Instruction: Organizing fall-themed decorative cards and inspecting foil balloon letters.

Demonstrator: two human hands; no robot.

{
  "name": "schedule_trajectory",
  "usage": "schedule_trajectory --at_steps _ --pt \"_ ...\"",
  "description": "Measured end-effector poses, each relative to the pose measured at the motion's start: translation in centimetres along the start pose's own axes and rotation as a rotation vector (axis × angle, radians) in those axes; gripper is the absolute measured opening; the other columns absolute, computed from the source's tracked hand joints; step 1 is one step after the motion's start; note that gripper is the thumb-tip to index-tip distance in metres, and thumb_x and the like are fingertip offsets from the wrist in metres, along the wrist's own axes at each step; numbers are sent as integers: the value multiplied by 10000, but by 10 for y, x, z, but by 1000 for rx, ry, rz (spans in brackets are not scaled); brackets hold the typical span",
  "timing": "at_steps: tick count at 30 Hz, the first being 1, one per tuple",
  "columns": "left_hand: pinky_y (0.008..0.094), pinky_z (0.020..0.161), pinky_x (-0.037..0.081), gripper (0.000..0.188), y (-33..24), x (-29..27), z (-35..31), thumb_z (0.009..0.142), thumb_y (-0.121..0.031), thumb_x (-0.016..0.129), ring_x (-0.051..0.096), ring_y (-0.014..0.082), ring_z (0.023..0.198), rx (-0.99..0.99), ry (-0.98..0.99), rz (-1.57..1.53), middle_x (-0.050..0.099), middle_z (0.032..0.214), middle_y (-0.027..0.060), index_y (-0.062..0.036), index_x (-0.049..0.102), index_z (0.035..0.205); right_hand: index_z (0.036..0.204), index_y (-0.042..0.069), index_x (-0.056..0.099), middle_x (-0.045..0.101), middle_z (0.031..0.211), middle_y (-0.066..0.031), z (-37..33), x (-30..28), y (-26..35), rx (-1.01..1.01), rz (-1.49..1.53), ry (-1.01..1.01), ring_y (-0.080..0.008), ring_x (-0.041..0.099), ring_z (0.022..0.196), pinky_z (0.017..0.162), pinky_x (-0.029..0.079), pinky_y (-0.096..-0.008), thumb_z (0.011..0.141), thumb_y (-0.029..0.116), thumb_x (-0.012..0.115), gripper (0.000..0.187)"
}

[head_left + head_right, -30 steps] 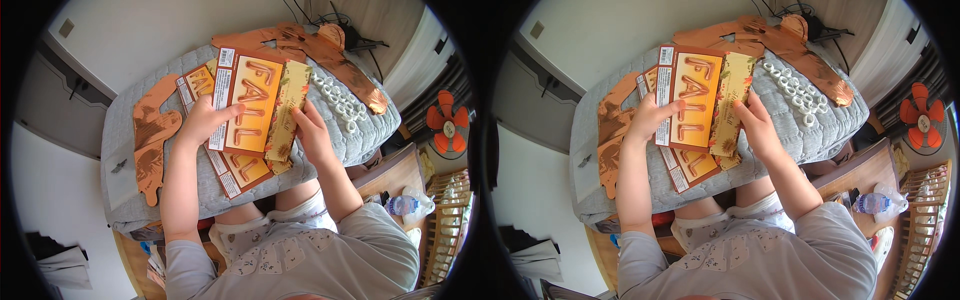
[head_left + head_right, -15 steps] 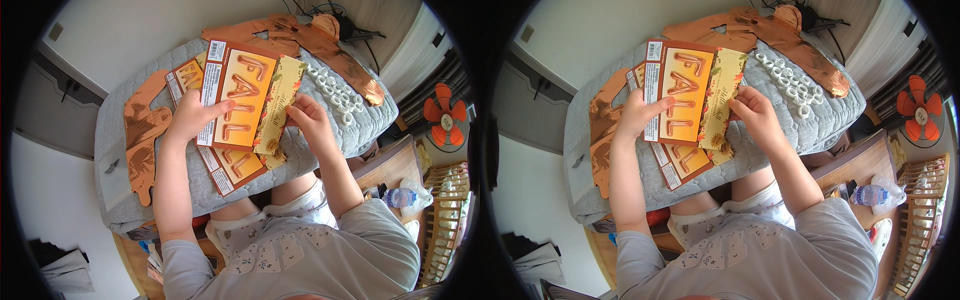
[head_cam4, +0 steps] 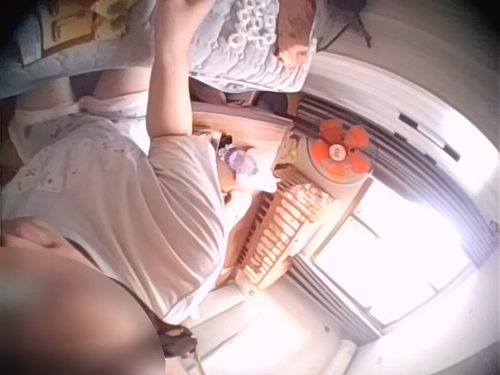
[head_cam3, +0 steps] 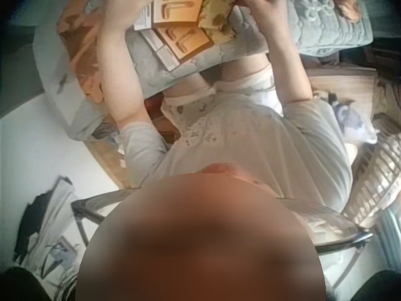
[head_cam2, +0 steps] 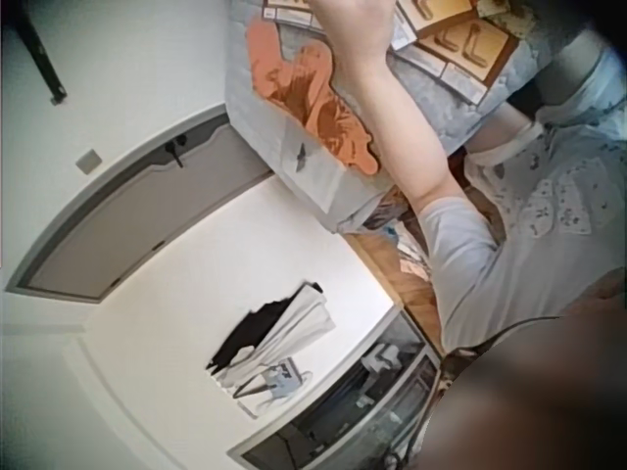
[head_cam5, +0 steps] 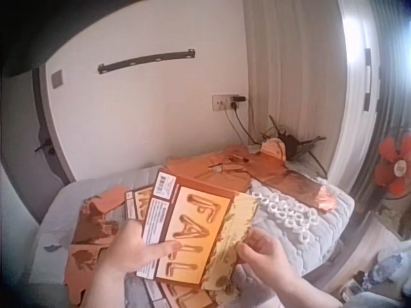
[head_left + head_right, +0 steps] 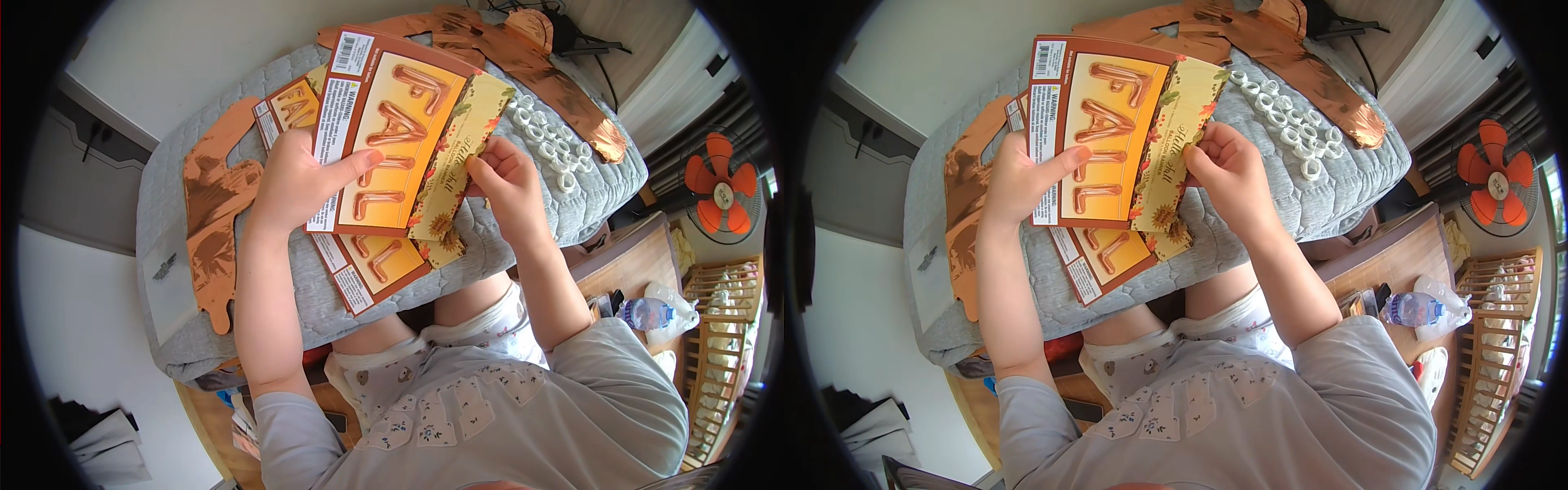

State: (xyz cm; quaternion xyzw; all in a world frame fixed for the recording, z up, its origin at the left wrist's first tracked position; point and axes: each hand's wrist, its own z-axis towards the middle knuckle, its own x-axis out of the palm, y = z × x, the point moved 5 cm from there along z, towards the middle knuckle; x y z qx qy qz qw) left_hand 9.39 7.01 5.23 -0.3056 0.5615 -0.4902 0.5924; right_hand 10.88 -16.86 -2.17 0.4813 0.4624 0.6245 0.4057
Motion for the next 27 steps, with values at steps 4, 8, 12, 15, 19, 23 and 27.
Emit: schedule_trajectory --at_steps 4,8,12,15,19,23,27 --pt "264 670 534 239 1 3 -2 861 -172 781 682 95 739 41 -17 -23 747 872 58 3 712 1008 1116 -36 594 700 946 -46 -2 4 6 36 -35 -59 -87 669 823 717 567 -250 935 43 556 202" --pt "268 673 530 241 -3 6 -2 855 -173 786 674 93 731 50 -1 8 743 858 52 1 709 1004 1139 -44 584 698 956 -52 -1 3 9 47 -81 -76 -92 671 817 692 567 -250 904 27 554 247" --pt "275 698 538 245 0 6 -1 860 -158 776 676 96 757 34 26 -36 743 897 55 6 703 1026 1241 -32 562 698 1072 -64 0 6 12 40 -103 -41 -106 692 840 644 594 -255 880 16 519 367" --pt "279 734 543 255 4 9 3 867 -155 766 679 102 802 16 44 -199 741 951 57 -1 700 1059 1267 -30 554 696 1087 -70 1 -1 11 75 -52 31 -115 698 852 654 604 -267 894 28 520 378" --pt "280 787 539 274 20 6 9 877 -164 755 676 105 872 -69 53 -255 735 1006 58 -13 696 1097 1290 -31 549 696 1097 -77 4 -6 7 76 49 134 -130 706 856 670 617 -288 920 53 530 380" --pt "284 852 528 369 37 8 14 867 -203 763 678 122 927 -240 48 -347 719 1086 76 -16 665 1170 1229 -22 573 696 1070 -76 9 -13 1 112 147 160 -138 708 857 671 613 -290 947 89 532 306" --pt "312 878 546 445 52 7 18 892 -209 734 687 155 987 -348 74 -401 701 1150 104 1 610 1265 1146 8 572 685 1052 -72 13 -17 -5 153 304 276 -146 699 903 742 599 -296 989 121 509 203"
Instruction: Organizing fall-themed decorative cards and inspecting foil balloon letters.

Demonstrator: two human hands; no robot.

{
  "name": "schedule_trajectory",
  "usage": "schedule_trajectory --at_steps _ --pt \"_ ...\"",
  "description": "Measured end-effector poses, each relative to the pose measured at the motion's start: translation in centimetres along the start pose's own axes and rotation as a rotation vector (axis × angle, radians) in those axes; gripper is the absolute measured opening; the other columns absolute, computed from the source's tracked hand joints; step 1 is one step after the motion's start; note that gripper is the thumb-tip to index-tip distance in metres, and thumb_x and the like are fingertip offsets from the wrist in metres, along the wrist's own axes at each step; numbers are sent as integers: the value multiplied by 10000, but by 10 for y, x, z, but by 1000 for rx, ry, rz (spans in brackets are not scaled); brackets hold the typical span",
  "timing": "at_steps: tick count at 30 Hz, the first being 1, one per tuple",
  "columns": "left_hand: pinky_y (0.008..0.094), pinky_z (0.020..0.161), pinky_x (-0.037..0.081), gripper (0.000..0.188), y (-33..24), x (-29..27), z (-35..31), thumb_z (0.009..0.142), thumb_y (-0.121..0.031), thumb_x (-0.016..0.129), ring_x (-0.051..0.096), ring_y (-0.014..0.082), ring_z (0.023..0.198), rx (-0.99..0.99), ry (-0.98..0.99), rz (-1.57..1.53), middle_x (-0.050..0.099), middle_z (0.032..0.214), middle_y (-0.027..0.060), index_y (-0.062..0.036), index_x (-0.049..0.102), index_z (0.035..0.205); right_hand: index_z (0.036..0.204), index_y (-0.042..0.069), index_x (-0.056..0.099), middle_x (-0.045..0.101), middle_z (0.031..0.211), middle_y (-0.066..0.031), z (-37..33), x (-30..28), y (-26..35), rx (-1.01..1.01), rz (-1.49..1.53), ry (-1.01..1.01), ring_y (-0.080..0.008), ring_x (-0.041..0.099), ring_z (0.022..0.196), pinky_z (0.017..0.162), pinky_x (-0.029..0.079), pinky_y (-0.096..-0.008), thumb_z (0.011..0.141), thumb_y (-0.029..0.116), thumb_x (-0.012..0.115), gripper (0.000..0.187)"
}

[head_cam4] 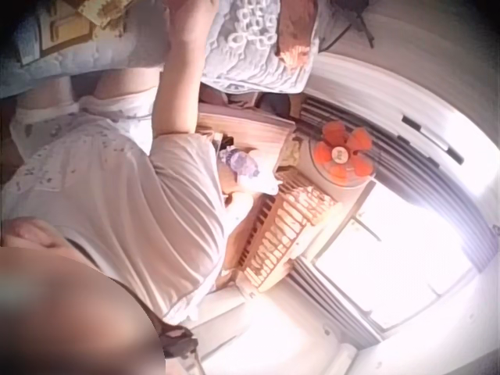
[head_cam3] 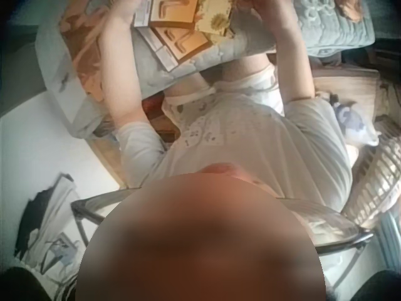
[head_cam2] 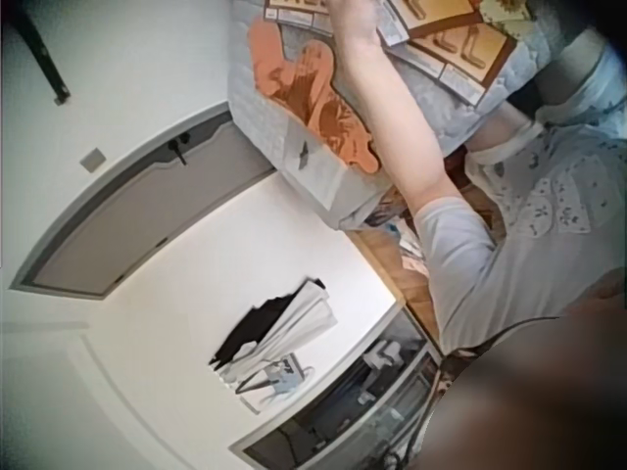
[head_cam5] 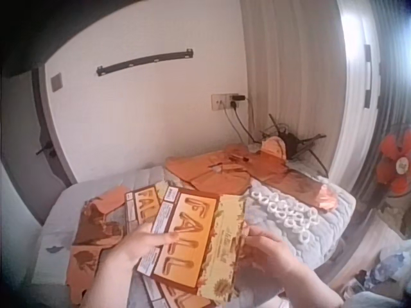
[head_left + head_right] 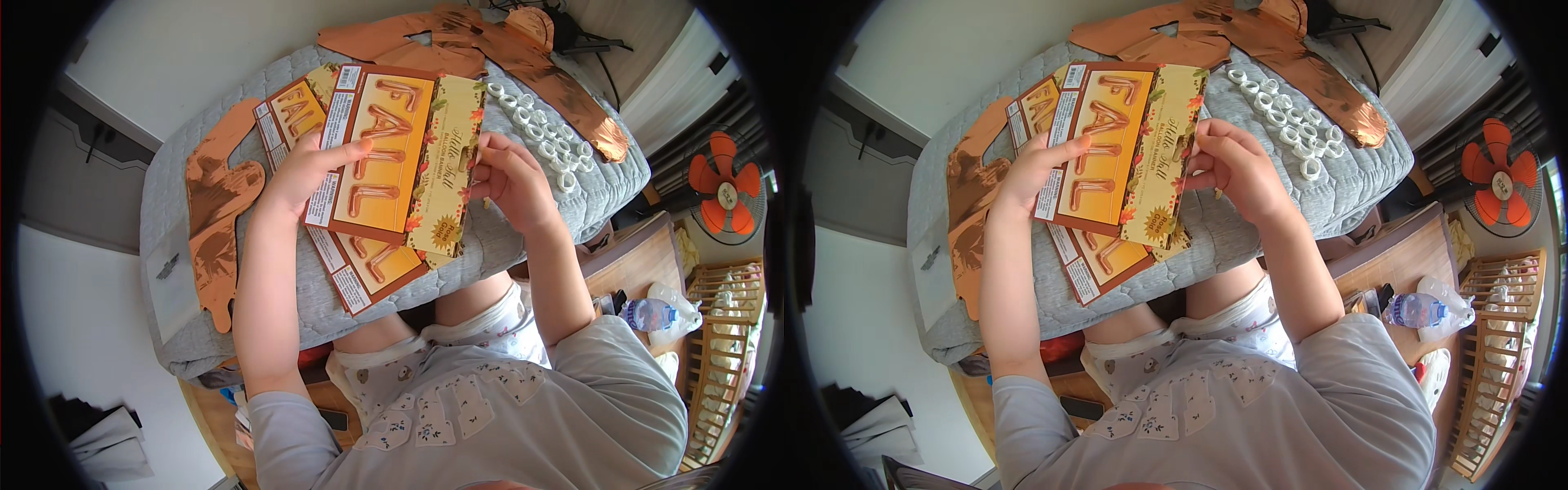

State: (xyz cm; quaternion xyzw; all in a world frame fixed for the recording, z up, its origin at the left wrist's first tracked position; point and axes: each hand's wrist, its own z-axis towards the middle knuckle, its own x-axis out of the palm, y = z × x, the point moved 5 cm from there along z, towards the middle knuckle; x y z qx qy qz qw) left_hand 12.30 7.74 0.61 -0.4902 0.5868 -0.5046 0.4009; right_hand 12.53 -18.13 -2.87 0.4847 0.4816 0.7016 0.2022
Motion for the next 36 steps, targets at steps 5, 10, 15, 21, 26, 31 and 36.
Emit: schedule_trajectory --at_steps 5,10,15,21,26,31,36 --pt "302 855 551 453 12 -4 9 850 -272 774 694 150 952 -69 2 -54 711 1113 88 -27 646 1208 1147 26 556 669 1087 -59 1 4 -2 9 122 82 -144 682 954 818 585 -307 1017 116 505 167" --pt "306 853 555 455 16 -6 12 848 -284 779 696 148 956 -85 14 -72 714 1107 94 -26 648 1199 1140 44 559 660 1080 -33 2 3 -3 -56 -46 25 -126 667 951 840 580 -301 1032 144 543 148" --pt "310 864 556 470 16 -1 7 849 -282 782 700 154 960 -156 4 -116 714 1110 96 -26 638 1216 1122 38 569 668 1035 -21 0 -1 -3 -107 -123 37 -98 655 921 824 561 -267 1006 96 585 130" --pt "356 871 579 495 22 -2 11 881 -248 741 703 199 997 -153 63 -148 693 1170 128 -13 589 1289 1073 25 589 676 968 -10 0 -3 -5 -167 -199 -4 -73 645 866 784 540 -234 978 51 625 105" --pt "323 875 558 521 19 1 8 851 -287 783 697 165 977 -146 43 -154 700 1144 104 -18 603 1260 1040 14 600 676 977 -13 -3 -5 0 -195 -250 -16 -69 643 864 785 546 -234 977 53 628 79" --pt "327 881 555 529 13 2 4 852 -291 784 690 170 1000 -102 36 -192 694 1158 103 -27 598 1271 1050 -11 599 676 988 -30 -6 -2 5 -127 -365 -60 -88 656 892 808 559 -248 976 38 626 93" --pt "331 887 551 523 11 -1 4 857 -286 779 683 170 1012 -65 12 -147 690 1166 100 -26 598 1274 1056 -34 592 673 987 -41 -10 5 12 -96 -405 -72 -109 671 924 836 576 -281 978 22 613 99"
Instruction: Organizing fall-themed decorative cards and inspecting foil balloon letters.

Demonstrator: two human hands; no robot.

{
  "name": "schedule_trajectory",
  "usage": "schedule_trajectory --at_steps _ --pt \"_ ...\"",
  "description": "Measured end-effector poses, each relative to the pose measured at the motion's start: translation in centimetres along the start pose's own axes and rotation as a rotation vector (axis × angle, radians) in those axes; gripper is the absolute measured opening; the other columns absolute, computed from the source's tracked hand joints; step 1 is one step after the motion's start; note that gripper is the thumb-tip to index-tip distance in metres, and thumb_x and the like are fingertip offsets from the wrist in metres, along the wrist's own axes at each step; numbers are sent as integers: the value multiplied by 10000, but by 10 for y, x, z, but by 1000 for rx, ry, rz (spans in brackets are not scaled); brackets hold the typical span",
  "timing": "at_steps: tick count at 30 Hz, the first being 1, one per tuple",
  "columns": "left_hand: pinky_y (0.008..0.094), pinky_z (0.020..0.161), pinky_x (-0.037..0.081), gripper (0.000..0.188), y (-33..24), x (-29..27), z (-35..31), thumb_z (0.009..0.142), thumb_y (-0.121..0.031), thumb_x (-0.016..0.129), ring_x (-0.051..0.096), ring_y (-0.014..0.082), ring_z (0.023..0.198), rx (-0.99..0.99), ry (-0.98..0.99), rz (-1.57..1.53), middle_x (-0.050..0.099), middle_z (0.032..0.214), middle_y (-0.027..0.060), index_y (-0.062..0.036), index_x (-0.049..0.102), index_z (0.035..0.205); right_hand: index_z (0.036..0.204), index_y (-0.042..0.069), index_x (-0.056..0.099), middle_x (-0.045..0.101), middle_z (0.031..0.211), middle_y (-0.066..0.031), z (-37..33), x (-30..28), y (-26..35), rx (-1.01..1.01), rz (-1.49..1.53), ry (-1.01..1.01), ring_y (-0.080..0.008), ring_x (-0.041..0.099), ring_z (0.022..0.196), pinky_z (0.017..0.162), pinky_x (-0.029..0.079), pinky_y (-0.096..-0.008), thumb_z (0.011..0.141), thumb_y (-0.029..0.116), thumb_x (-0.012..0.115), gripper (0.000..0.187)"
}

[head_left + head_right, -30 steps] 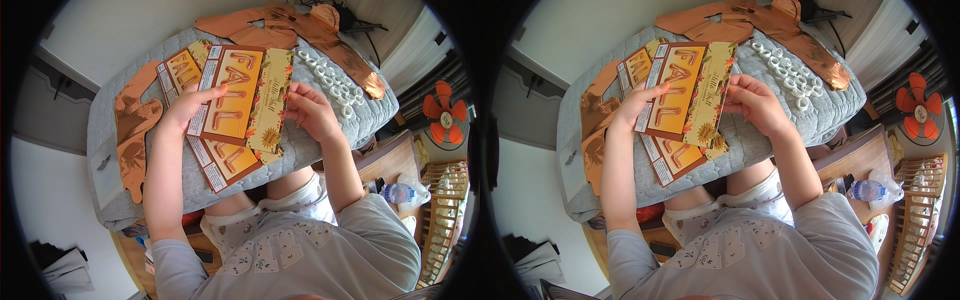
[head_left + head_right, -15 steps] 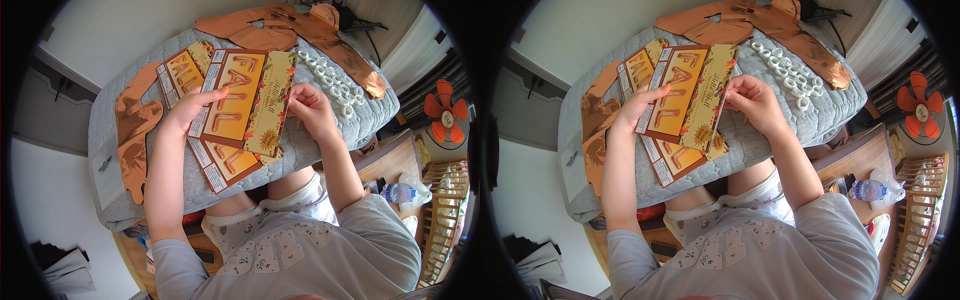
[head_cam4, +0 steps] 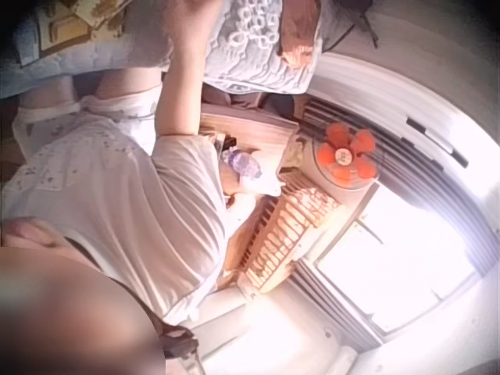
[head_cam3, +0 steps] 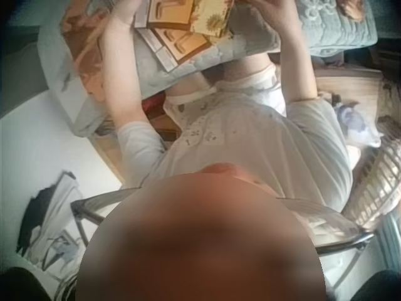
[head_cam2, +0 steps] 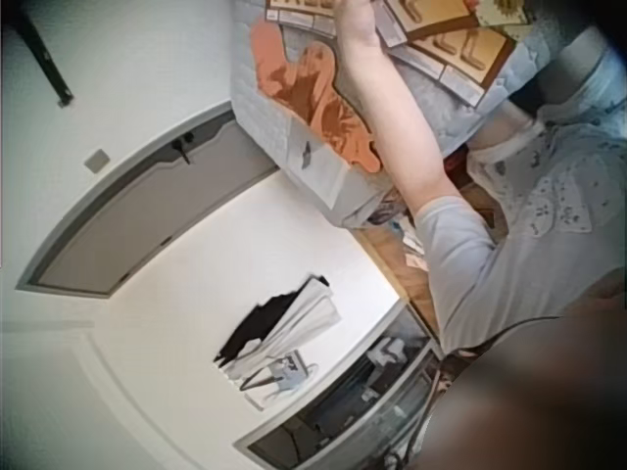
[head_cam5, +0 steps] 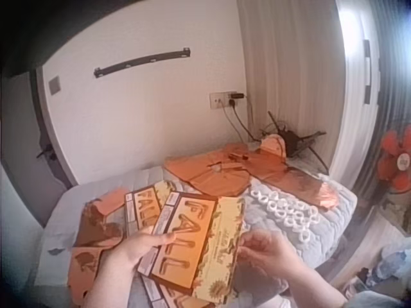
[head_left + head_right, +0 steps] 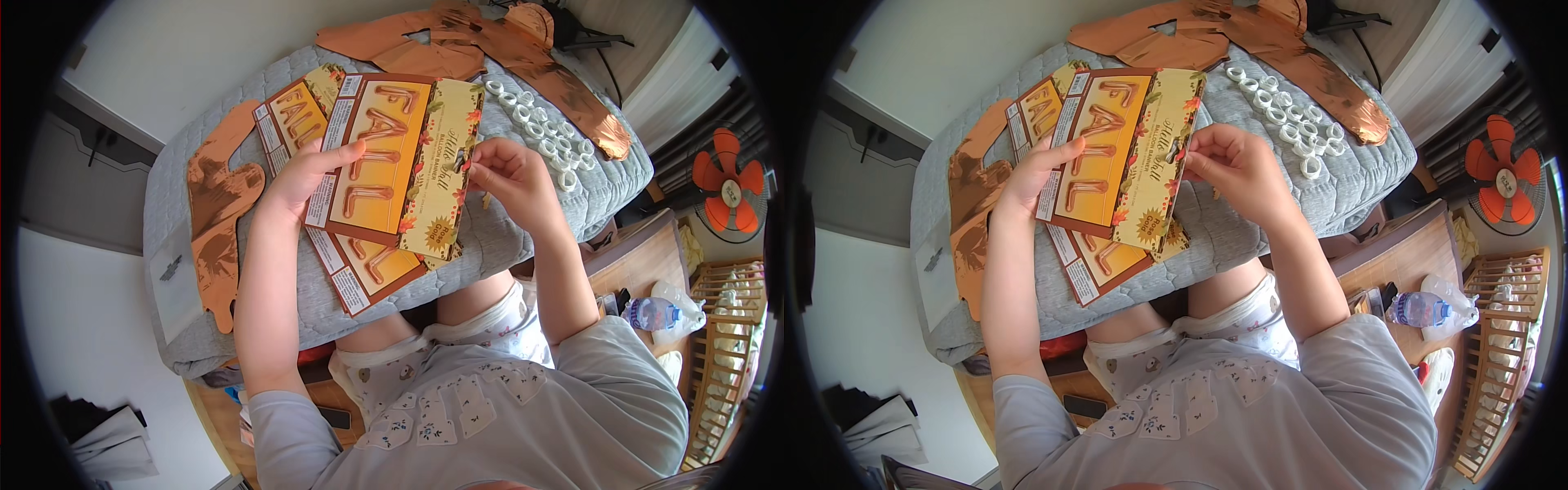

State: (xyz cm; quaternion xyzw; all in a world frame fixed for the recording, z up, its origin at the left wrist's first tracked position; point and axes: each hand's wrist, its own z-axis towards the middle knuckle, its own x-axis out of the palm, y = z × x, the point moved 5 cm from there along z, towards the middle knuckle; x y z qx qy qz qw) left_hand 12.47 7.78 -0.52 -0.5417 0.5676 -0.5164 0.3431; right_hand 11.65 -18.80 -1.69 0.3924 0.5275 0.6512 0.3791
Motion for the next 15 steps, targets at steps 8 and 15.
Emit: schedule_trajectory --at_steps 8,15 --pt "352 924 547 594 3 -2 4 874 -302 762 669 195 1066 114 108 -57 663 1227 116 -11 537 1341 1035 -10 609 688 965 -54 -3 -1 -2 122 40 28 -129 700 849 778 589 -274 971 69 640 106" --pt "394 919 577 590 -20 -35 -6 938 -314 684 669 247 1110 155 -13 -91 635 1286 142 1 490 1397 1004 7 631 702 904 -51 -8 3 -9 13 171 -37 -115 688 815 737 579 -266 952 91 677 109"
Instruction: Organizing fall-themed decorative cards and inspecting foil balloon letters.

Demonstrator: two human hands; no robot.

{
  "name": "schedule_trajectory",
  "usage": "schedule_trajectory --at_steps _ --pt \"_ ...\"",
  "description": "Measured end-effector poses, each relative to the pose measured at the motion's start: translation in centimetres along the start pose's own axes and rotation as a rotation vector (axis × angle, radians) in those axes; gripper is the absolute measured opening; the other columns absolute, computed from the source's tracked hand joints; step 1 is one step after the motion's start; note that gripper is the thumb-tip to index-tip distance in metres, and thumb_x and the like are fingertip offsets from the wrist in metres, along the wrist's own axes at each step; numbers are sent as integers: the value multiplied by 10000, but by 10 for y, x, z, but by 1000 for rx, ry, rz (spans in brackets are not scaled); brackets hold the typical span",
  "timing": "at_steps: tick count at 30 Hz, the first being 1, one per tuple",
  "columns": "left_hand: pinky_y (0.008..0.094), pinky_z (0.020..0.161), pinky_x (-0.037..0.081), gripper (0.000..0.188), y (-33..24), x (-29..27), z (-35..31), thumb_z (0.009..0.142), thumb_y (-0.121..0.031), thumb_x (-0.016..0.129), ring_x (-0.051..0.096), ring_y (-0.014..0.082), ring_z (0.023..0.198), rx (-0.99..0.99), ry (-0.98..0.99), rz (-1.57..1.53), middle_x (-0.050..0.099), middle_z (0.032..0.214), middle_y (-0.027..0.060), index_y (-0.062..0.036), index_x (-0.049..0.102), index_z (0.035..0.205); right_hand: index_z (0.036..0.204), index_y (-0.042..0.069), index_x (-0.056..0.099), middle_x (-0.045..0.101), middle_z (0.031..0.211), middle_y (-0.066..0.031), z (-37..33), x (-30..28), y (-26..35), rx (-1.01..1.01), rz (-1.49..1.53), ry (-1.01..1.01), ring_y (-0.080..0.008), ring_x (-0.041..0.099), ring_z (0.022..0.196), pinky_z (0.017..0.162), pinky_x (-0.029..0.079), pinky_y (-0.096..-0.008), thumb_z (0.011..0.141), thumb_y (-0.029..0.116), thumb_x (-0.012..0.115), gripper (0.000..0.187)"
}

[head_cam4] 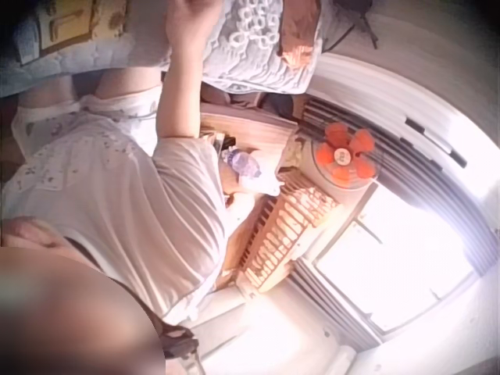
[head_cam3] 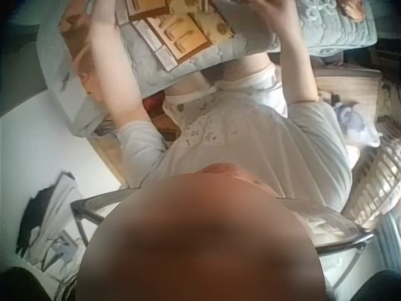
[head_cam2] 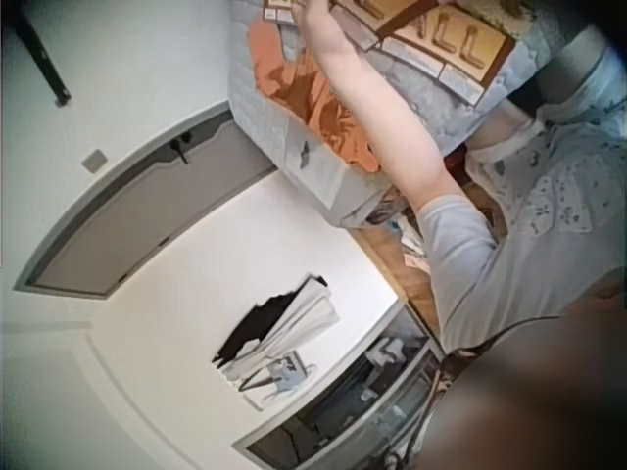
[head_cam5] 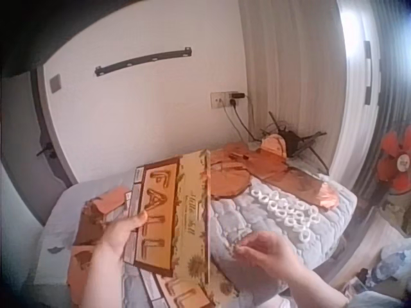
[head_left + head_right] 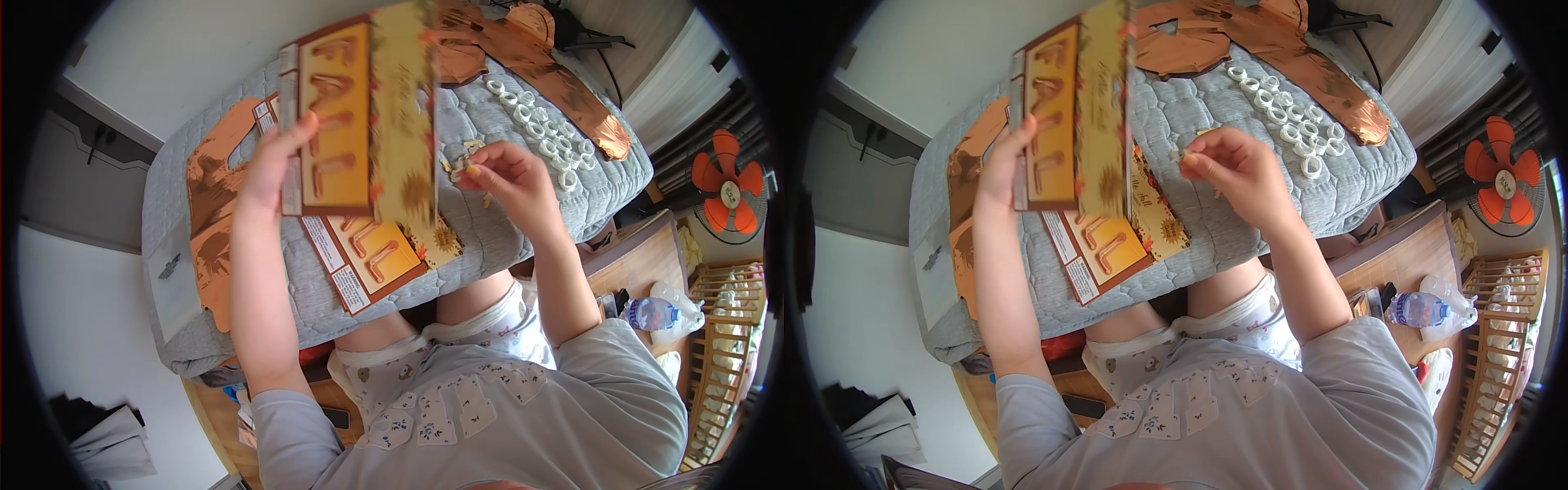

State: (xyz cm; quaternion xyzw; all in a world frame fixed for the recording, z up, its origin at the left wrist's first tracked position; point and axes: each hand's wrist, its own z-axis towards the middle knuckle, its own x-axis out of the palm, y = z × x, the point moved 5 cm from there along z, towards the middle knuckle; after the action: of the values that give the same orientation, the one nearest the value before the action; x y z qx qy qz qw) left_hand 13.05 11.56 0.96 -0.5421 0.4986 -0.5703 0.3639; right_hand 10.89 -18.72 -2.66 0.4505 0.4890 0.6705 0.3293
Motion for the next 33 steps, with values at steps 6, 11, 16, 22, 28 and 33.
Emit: schedule_trajectory --at_steps 6,11,16,22,28,33 --pt "381 917 566 524 -26 -49 4 949 -256 671 674 233 1082 126 -368 -67 637 1283 134 -19 514 1388 1011 9 691 704 953 -79 -1 -2 35 -392 -999 -124 -188 675 863 712 542 -311 890 39 692 124" --pt "353 837 586 456 -7 -83 14 947 -227 677 699 207 1013 82 -501 23 671 1214 123 -18 564 1336 1006 8 713 711 963 -104 1 -8 28 -459 -1153 -96 -281 657 939 833 524 -363 854 58 710 160" --pt "344 818 590 411 1 -86 21 954 -243 667 707 191 984 32 -524 92 687 1180 117 -11 600 1286 938 10 731 717 941 -105 1 -13 28 -477 -1170 -160 -288 655 944 862 515 -368 805 63 751 144" --pt "320 785 571 365 5 -94 26 949 -221 626 712 183 926 93 -589 232 707 1106 118 18 627 1224 899 21 744 725 956 -100 3 -18 29 -377 -1206 -206 -270 661 934 864 516 -355 754 77 798 165" --pt "314 760 561 350 11 -114 39 958 -227 619 693 158 911 114 -631 464 695 1088 112 14 599 1211 964 36 761 732 1025 -97 2 -20 25 -409 -1222 -205 -268 656 970 880 516 -351 794 67 761 173" --pt "340 835 531 468 17 -129 44 890 -344 670 684 207 959 28 -800 876 696 1076 137 20 603 1177 1019 44 764 729 1103 -92 2 -10 25 -488 -1316 -188 -259 646 1021 853 529 -349 849 58 713 178"
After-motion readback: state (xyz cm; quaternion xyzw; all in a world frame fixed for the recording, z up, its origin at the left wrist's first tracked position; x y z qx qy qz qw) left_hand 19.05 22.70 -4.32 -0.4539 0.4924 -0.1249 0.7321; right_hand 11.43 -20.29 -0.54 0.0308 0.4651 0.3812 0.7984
